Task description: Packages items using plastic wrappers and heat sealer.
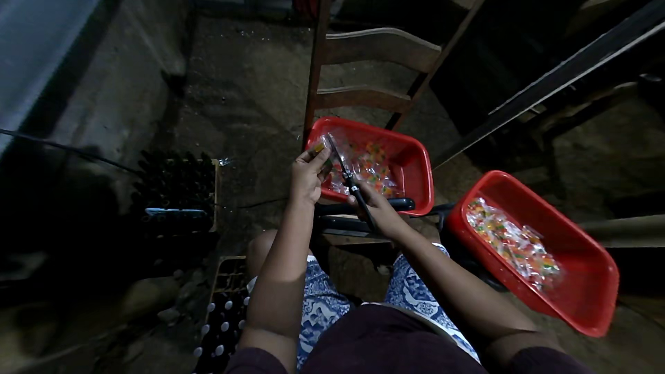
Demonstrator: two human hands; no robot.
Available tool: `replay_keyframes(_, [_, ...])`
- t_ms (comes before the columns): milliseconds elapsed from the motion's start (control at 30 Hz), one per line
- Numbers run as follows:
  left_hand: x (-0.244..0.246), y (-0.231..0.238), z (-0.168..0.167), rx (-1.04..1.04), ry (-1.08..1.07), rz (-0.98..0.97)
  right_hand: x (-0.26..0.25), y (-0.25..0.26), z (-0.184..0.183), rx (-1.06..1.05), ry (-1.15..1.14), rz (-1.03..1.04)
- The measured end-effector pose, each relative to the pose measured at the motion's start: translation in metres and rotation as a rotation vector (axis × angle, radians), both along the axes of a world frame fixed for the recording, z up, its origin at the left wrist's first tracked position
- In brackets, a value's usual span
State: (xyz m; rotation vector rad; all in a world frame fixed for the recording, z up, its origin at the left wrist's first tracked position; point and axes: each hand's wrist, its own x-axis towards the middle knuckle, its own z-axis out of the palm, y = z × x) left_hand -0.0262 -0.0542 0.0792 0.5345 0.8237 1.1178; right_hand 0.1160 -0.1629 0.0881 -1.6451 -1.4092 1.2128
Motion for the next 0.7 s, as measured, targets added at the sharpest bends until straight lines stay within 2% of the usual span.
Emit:
replay_keyframes(200, [0.003, -0.001, -0.003, 0.027, 0.057, -0.06, 0.003, 0.007, 0.001, -0.002, -0.017, -0.007])
replay_keyframes(700, [0.003, 0.005, -0.006, -0.004, 0.076, -0.069, 0.001, 0.021, -0.006, -0.028, 0.041, -0.031])
